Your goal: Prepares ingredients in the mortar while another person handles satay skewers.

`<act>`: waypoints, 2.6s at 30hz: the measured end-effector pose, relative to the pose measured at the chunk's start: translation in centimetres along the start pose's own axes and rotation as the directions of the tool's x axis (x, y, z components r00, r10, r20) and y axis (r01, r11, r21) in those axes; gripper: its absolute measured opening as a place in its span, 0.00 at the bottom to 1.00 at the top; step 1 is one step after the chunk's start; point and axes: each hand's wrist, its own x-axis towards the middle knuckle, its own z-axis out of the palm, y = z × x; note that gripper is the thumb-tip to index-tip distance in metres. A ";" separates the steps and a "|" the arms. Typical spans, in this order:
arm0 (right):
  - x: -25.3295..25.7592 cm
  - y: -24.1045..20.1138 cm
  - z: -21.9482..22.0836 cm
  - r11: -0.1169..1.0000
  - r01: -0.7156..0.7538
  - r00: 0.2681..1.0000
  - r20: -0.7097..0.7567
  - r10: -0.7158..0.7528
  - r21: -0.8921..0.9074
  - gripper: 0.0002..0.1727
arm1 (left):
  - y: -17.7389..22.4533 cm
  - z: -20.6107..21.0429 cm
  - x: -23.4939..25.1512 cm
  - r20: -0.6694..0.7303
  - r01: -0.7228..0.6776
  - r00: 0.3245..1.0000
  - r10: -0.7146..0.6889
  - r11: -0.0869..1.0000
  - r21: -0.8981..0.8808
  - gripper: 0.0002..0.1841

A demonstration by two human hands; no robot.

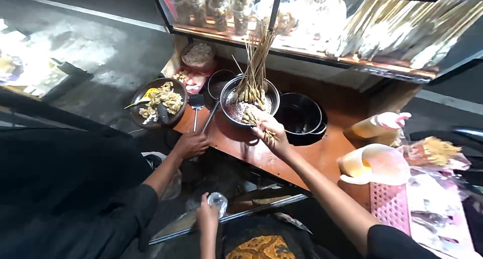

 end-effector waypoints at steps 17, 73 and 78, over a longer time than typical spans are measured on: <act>-3.1 -0.7 -3.0 0.973 -0.099 0.950 0.273 0.154 -0.207 0.09 | 8.2 3.2 2.2 -0.278 -0.285 0.951 0.132 0.717 -0.636 0.10; -8.5 -8.0 0.4 0.635 -0.303 0.282 0.570 0.772 -0.711 0.36 | 12.5 2.9 -3.3 -0.394 -0.295 0.880 0.266 0.955 -0.014 0.40; -8.3 -8.0 -0.3 0.638 -0.320 0.262 0.582 0.770 -0.701 0.39 | 13.3 2.8 -3.8 -0.301 -0.254 0.917 0.263 0.965 0.069 0.45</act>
